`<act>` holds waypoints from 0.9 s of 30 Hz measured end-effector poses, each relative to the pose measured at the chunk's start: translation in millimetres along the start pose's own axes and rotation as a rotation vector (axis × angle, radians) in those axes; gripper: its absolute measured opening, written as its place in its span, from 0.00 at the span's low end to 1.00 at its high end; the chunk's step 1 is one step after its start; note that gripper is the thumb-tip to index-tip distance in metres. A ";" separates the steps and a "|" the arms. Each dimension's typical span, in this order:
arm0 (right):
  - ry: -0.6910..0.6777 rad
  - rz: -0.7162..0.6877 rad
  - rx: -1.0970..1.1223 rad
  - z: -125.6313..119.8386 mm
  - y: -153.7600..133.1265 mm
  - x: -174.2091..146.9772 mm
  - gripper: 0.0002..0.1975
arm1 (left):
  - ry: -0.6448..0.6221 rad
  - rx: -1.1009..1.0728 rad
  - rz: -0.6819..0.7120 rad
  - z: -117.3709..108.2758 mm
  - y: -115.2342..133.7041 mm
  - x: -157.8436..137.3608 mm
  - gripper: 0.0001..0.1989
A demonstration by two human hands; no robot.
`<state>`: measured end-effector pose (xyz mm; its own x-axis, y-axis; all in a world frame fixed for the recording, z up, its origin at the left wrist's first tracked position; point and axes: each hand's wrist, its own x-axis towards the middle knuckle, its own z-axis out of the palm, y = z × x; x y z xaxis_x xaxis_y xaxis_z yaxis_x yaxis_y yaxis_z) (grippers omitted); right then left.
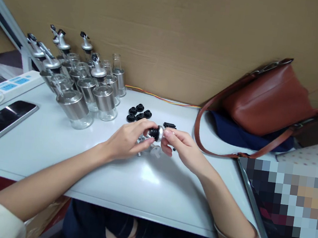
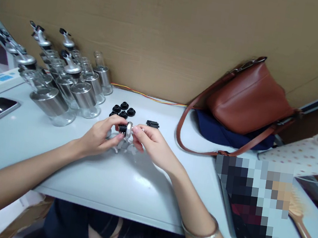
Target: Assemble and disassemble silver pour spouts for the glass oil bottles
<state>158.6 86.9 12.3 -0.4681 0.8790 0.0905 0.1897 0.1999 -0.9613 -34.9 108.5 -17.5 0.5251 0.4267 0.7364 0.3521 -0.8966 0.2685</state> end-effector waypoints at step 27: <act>-0.156 0.142 0.235 1.0 0.7 -1.3 0.26 | 0.047 0.302 0.248 -2.0 -0.7 6.0 0.10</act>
<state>158.5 85.5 11.3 -0.5812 0.8105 -0.0720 0.0660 -0.0412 -0.9970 -33.6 111.5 -12.0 0.5894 0.1895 0.7853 0.4346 -0.8938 -0.1105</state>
